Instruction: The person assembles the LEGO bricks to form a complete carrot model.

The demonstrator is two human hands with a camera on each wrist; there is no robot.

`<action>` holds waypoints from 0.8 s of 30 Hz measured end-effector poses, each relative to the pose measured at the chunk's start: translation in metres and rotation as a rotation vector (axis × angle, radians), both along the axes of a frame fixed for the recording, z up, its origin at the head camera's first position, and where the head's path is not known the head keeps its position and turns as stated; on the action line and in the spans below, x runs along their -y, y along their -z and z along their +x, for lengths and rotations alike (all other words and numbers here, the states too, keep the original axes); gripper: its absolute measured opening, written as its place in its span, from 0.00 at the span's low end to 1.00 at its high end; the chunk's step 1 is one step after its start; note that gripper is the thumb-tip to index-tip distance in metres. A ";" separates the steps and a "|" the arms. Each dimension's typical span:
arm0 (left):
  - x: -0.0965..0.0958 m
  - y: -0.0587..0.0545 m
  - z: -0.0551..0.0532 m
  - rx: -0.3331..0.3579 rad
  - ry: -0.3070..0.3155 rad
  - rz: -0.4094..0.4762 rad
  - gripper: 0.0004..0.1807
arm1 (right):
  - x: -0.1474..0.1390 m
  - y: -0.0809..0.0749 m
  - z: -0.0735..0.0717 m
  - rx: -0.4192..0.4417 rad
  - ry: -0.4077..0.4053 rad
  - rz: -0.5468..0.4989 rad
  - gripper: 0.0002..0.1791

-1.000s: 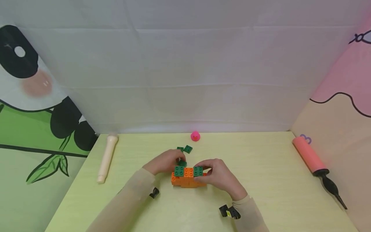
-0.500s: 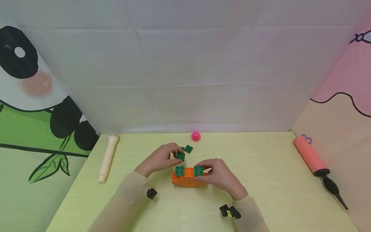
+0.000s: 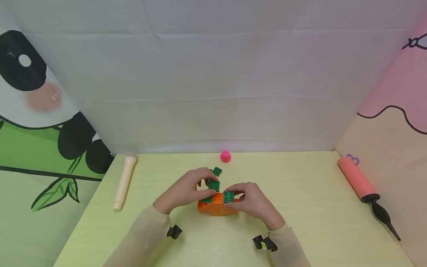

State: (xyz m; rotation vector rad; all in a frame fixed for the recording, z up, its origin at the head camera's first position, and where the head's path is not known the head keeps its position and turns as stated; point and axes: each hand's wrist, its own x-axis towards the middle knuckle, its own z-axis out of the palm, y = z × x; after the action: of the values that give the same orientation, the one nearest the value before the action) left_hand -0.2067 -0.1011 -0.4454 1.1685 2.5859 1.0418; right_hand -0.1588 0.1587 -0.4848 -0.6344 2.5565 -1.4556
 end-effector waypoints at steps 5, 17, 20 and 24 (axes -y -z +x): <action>-0.007 -0.001 0.009 -0.016 0.037 -0.020 0.13 | 0.000 -0.001 0.001 -0.010 -0.009 -0.016 0.18; -0.011 0.003 0.019 -0.055 0.016 -0.077 0.14 | -0.001 -0.002 0.001 -0.013 -0.016 -0.035 0.17; -0.012 0.004 0.020 -0.068 0.010 -0.089 0.14 | -0.001 -0.003 0.001 -0.014 -0.022 -0.038 0.17; -0.013 0.005 0.020 -0.090 0.008 -0.100 0.14 | -0.002 -0.004 0.002 -0.011 -0.027 -0.045 0.16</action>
State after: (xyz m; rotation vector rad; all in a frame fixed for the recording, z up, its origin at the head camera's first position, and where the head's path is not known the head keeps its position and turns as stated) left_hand -0.1862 -0.0884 -0.4502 1.2274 2.6640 0.8662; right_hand -0.1572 0.1604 -0.4811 -0.6830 2.5195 -1.5092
